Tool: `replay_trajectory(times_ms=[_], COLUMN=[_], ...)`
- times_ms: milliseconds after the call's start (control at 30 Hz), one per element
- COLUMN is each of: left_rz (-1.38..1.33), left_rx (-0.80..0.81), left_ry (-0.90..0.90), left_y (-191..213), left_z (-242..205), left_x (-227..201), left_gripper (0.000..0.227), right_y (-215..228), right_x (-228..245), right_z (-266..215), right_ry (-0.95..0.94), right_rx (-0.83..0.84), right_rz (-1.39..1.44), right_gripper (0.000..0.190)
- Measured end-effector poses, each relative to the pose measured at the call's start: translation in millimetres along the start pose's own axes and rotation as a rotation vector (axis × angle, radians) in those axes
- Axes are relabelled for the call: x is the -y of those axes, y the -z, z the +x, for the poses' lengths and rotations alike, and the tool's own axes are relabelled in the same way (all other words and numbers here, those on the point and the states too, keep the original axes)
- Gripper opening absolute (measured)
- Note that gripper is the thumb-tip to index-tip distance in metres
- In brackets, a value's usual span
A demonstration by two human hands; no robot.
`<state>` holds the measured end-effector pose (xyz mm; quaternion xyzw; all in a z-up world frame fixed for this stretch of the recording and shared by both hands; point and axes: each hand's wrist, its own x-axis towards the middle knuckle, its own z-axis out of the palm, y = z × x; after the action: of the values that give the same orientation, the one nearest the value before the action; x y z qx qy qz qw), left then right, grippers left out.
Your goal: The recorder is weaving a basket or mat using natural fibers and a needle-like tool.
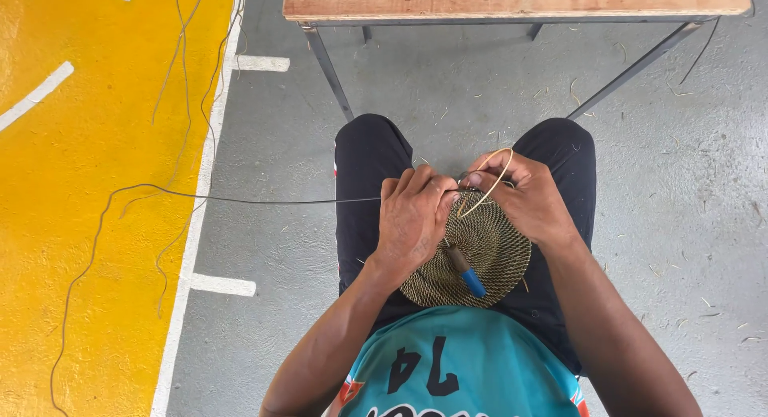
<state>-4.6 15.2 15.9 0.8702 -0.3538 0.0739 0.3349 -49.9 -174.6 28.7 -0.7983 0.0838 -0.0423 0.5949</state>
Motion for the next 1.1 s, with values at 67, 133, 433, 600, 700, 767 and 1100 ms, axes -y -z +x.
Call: replay_trajectory(times_ms=[67, 133, 433, 600, 700, 767, 1100], left_rz=[0.0, 0.001, -0.017, -0.042, -0.05, -0.051, -0.068], left_rx=[-0.002, 0.007, 0.004, 0.003, 0.002, 0.001, -0.025], left_ry=[0.001, 0.005, -0.025, -0.004, 0.004, 0.012, 0.026], left_y=[0.0, -0.2, 1.5, 3.9, 2.4, 1.3, -6.5], left_z=[0.2, -0.4, -1.3, 0.0, 1.4, 2.2, 6.7], left_x=[0.5, 0.9, 0.6, -1.9, -2.2, -2.1, 2.7], left_gripper=[0.014, 0.014, 0.015, 0.014, 0.015, 0.016, 0.013], right_y=[0.3, -1.1, 2.5, 0.6, -3.3, -9.1, -44.4], right_x=[-3.4, -8.0, -9.9, -23.5, -20.0, -14.7, 9.0], right_z=[0.7, 1.0, 1.8, -0.6, -14.3, -28.8, -67.9], right_ry=[-0.003, -0.018, -0.119, 0.113, 0.335, 0.427, 0.67], right_rx=[0.01, 0.009, 0.048, 0.023, -0.164, -0.295, -0.37], right_rz=[0.012, 0.063, 0.032, -0.056, -0.311, -0.454, -0.686], right_gripper=[0.009, 0.01, 0.017, 0.017, 0.012, 0.012, 0.021])
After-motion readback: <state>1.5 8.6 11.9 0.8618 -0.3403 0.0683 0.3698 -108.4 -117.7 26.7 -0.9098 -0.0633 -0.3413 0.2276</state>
